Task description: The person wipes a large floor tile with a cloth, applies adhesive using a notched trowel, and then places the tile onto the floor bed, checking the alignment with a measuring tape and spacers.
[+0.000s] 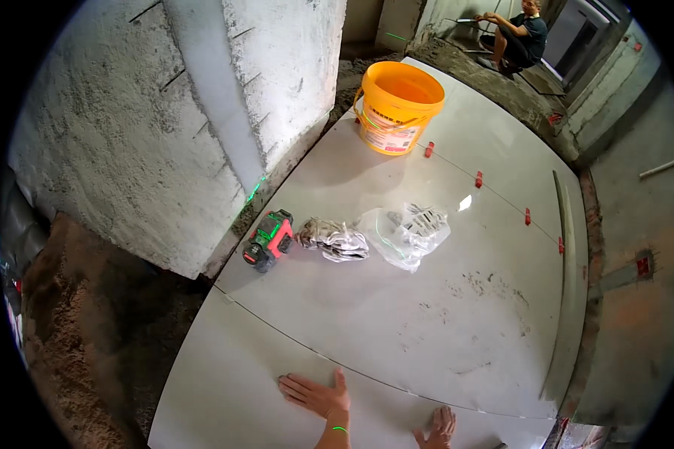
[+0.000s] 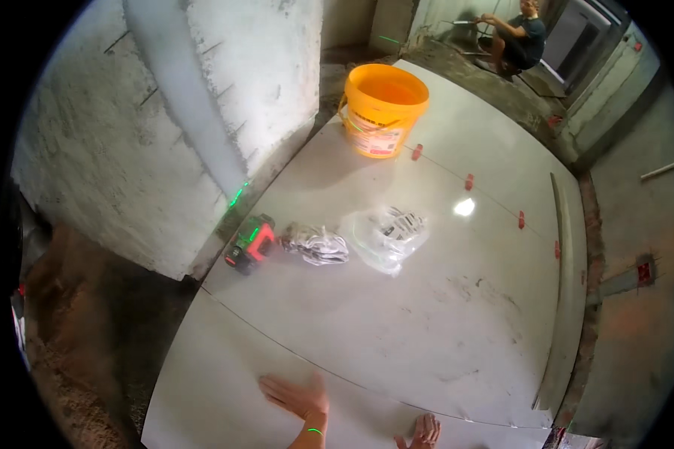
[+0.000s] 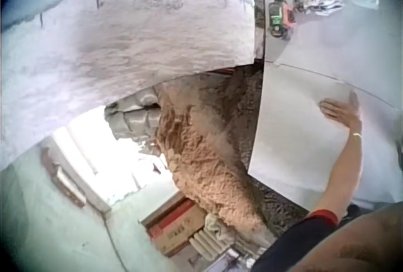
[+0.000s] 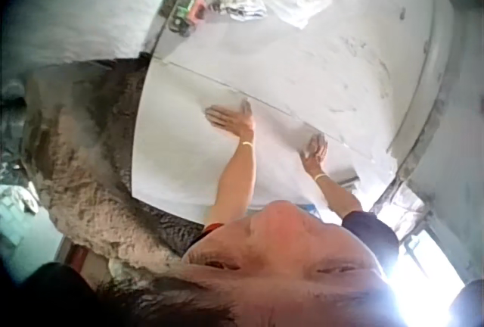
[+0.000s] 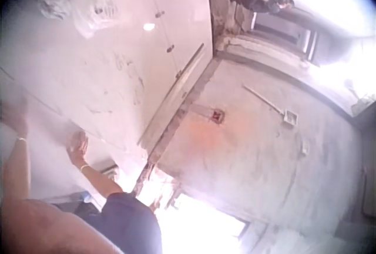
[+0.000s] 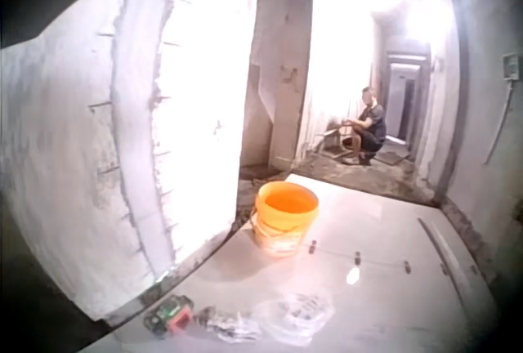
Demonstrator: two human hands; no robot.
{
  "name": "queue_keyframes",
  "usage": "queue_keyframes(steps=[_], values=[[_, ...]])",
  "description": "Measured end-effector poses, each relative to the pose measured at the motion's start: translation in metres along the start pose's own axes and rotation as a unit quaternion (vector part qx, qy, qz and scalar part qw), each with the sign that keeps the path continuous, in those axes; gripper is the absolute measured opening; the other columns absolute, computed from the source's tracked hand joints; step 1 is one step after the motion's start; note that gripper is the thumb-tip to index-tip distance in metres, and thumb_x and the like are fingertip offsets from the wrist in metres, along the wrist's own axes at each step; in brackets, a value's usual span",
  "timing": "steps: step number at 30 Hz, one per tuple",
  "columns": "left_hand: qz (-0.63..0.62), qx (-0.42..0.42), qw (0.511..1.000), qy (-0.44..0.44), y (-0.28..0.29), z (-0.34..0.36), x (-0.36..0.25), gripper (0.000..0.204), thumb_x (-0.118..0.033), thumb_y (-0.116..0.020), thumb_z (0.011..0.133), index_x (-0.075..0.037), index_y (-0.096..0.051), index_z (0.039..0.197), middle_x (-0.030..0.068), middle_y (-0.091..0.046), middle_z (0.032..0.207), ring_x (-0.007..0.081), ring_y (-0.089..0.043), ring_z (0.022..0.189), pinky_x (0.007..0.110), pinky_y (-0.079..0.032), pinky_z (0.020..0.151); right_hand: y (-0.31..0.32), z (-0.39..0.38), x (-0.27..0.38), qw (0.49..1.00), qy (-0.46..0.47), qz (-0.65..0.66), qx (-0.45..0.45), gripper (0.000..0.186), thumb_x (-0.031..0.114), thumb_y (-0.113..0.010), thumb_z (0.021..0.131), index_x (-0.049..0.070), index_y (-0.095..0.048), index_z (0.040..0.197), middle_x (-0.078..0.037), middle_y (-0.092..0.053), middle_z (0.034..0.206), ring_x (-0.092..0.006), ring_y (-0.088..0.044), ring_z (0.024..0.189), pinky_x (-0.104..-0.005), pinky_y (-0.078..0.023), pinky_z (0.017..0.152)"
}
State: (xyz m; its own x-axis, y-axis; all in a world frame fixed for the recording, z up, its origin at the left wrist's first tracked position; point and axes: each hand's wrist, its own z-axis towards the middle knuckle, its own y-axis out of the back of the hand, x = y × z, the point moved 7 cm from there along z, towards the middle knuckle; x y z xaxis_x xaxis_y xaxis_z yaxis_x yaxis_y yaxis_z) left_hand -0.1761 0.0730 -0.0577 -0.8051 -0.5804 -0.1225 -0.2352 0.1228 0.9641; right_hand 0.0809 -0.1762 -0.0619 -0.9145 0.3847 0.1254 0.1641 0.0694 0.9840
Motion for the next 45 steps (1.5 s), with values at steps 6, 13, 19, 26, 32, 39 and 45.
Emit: queue_keyframes(steps=[6, 13, 19, 26, 32, 39, 45], values=[[-0.019, -0.007, 1.000, -0.003, -0.001, 0.000, 0.000, 0.116, -0.058, -0.067, 0.073, 0.009, -0.008, 0.147, 0.0255, -0.010, 0.156, 0.0370, -0.006, 0.146, 0.050, -0.004, 0.118, 0.129, 0.223, -0.014, 0.974, 0.046, 0.195, -0.107, 0.046, 0.012, -0.065, 0.084, -0.004, -0.048, 0.123, -0.023, -0.053, 0.119, -0.0421, -0.051, 0.110, -0.0483, -0.041, 0.097], [-0.015, 0.112, 0.993, 0.016, -0.007, 0.002, -0.006, 0.123, -0.067, -0.060, 0.076, 0.010, 0.004, 0.147, 0.0245, 0.006, 0.157, 0.0367, 0.009, 0.147, 0.049, 0.004, 0.118, 0.271, 0.541, 0.136, 0.915, 0.245, 0.175, -0.268, 0.057, 0.013, -0.062, 0.089, 0.002, -0.037, 0.138, -0.022, -0.042, 0.137, -0.0375, -0.055, 0.109, -0.0413, -0.048, 0.090], [0.000, 0.053, 0.999, -0.004, -0.013, 0.006, 0.009, 0.109, -0.058, -0.052, 0.082, 0.013, 0.000, 0.146, 0.0271, 0.004, 0.157, 0.0386, 0.008, 0.146, 0.053, 0.004, 0.117, 0.286, 0.668, 0.205, 0.948, 0.171, 0.059, -0.260, 0.075, 0.026, -0.060, 0.088, 0.006, -0.021, 0.150, -0.012, -0.019, 0.158, -0.0360, -0.045, 0.129, -0.0434, -0.044, 0.100], [-0.077, 0.146, 0.986, 0.026, -0.013, 0.006, 0.008, 0.100, -0.052, -0.049, 0.085, 0.012, -0.002, 0.147, 0.0249, 0.001, 0.157, 0.0385, 0.009, 0.146, 0.053, 0.006, 0.117, 0.256, 0.727, 0.195, 0.952, 0.188, 0.024, -0.241, 0.074, 0.030, -0.065, 0.084, 0.009, -0.030, 0.146, -0.023, -0.034, 0.145, -0.0400, -0.049, 0.122, -0.0443, -0.045, 0.098], [-0.084, 0.071, 0.994, 0.023, -0.004, 0.007, 0.005, 0.091, -0.038, -0.058, 0.081, 0.011, -0.015, 0.146, 0.0261, -0.009, 0.156, 0.0387, -0.001, 0.147, 0.054, -0.001, 0.117, 0.247, 0.674, 0.199, 0.970, 0.093, 0.041, -0.222, 0.053, 0.028, -0.071, 0.078, 0.001, -0.059, 0.122, -0.024, -0.058, 0.117, -0.0402, -0.057, 0.108, -0.0446, -0.046, 0.093], [-0.036, 0.081, 0.996, 0.003, -0.016, 0.004, 0.005, 0.090, -0.052, -0.043, 0.090, 0.008, -0.009, 0.149, 0.0222, -0.001, 0.159, 0.0362, 0.006, 0.147, 0.050, 0.005, 0.118, 0.304, 0.600, 0.146, 0.922, 0.193, 0.230, -0.244, 0.025, 0.018, -0.068, 0.083, -0.001, -0.063, 0.099, -0.010, -0.067, 0.088, -0.0175, -0.066, 0.076, -0.0320, -0.049, 0.065], [-0.070, -0.032, 0.996, -0.036, -0.013, 0.001, 0.014, 0.089, -0.047, -0.051, 0.087, 0.010, -0.017, 0.147, 0.0263, -0.011, 0.156, 0.0391, -0.005, 0.146, 0.053, -0.003, 0.117, 0.371, 0.419, 0.079, 0.934, 0.201, 0.227, -0.187, 0.034, 0.025, -0.065, 0.093, 0.001, -0.060, 0.117, -0.002, -0.063, 0.093, -0.0101, -0.060, 0.078, -0.0244, -0.050, 0.069]])
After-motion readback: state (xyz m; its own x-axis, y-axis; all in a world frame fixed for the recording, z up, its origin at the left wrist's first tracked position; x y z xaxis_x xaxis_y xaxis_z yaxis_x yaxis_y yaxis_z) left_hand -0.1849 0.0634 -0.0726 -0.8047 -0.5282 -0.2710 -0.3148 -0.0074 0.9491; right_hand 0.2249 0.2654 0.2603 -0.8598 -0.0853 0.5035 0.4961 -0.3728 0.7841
